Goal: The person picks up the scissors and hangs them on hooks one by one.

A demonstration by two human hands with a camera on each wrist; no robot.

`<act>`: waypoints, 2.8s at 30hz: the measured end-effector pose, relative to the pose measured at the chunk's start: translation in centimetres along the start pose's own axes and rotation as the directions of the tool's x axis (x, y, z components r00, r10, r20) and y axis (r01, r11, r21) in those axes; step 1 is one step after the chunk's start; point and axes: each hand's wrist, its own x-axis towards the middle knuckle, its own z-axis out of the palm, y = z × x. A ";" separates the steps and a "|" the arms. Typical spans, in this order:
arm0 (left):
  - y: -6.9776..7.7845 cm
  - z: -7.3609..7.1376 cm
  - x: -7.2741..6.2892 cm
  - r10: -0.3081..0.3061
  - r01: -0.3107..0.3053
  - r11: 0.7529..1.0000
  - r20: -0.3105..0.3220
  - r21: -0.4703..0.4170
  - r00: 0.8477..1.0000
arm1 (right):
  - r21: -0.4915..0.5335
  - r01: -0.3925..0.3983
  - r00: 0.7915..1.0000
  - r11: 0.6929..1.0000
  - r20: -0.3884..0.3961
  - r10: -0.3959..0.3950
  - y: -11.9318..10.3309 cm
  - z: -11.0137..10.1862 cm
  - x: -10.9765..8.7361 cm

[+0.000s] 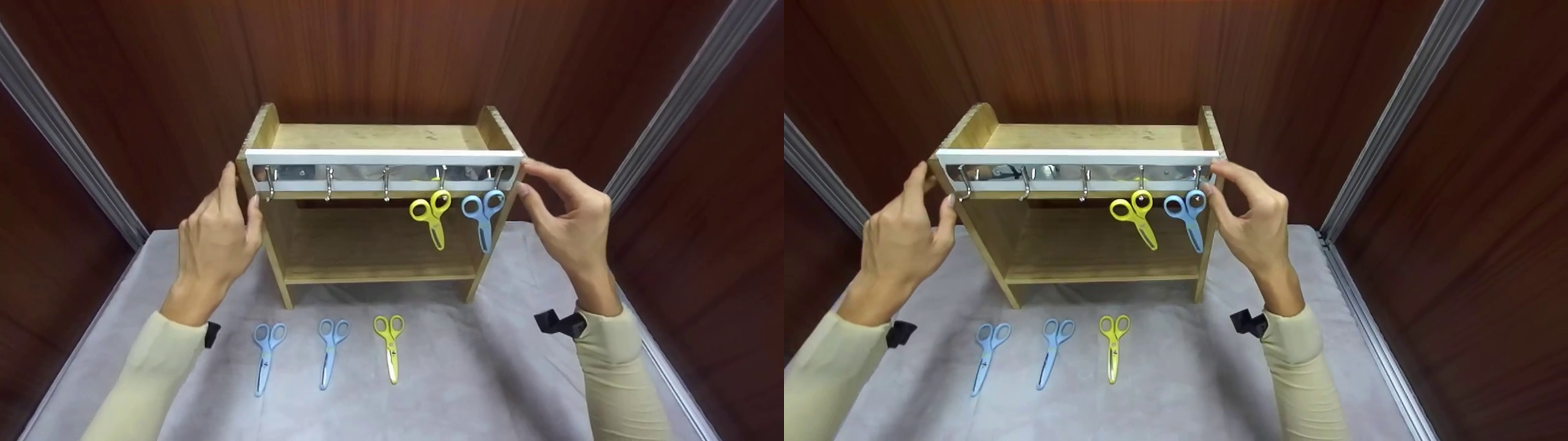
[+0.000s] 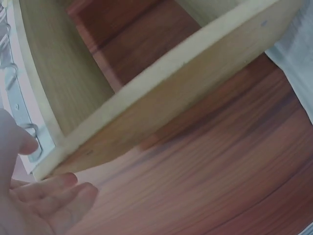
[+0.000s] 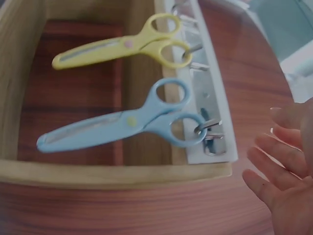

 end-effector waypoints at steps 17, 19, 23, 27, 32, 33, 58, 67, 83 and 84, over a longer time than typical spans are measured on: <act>2.4 1.3 -4.6 -0.039 0.036 0.996 0.029 0.078 0.999 | -0.126 0.066 0.997 0.990 -0.022 -0.069 3.2 0.3 1.6; 2.8 1.6 -5.0 -0.030 0.026 0.997 0.046 0.072 0.998 | -0.134 0.059 0.998 0.989 -0.024 -0.062 3.5 0.4 1.8; 3.4 2.3 -5.9 -0.008 0.004 0.999 0.083 0.054 0.997 | -0.150 0.043 0.999 0.988 -0.015 -0.045 3.6 0.7 1.9; 3.9 3.0 -7.0 0.007 -0.014 0.998 0.116 0.062 0.993 | -0.161 0.024 1.000 0.987 0.010 -0.023 2.9 1.1 2.0; 4.7 4.0 -8.1 0.015 -0.028 0.995 0.143 0.091 0.990 | -0.174 0.027 0.999 0.984 0.032 -0.022 2.2 1.4 2.3; 4.8 4.2 -8.4 0.017 -0.031 0.995 0.148 0.097 0.989 | -0.175 0.029 0.999 0.984 0.035 -0.023 2.2 1.4 2.3; 9.8 9.5 -14.0 -0.057 0.007 0.986 0.299 0.167 0.953 | -0.098 0.083 0.996 0.992 0.044 -0.079 5.2 2.5 2.6; 11.8 11.7 -16.0 -0.103 0.053 0.986 0.333 0.156 0.937 | -0.062 0.018 1.000 0.998 0.026 -0.017 5.0 2.8 2.6; 15.0 15.0 -19.4 -0.190 0.148 0.980 0.415 0.131 0.890 | -0.043 -0.046 0.999 0.998 0.021 0.047 4.0 3.1 2.7; 15.3 15.2 -19.5 -0.196 0.153 0.979 0.416 0.137 0.888 | -0.036 -0.049 0.999 0.998 0.018 0.050 3.9 3.1 2.6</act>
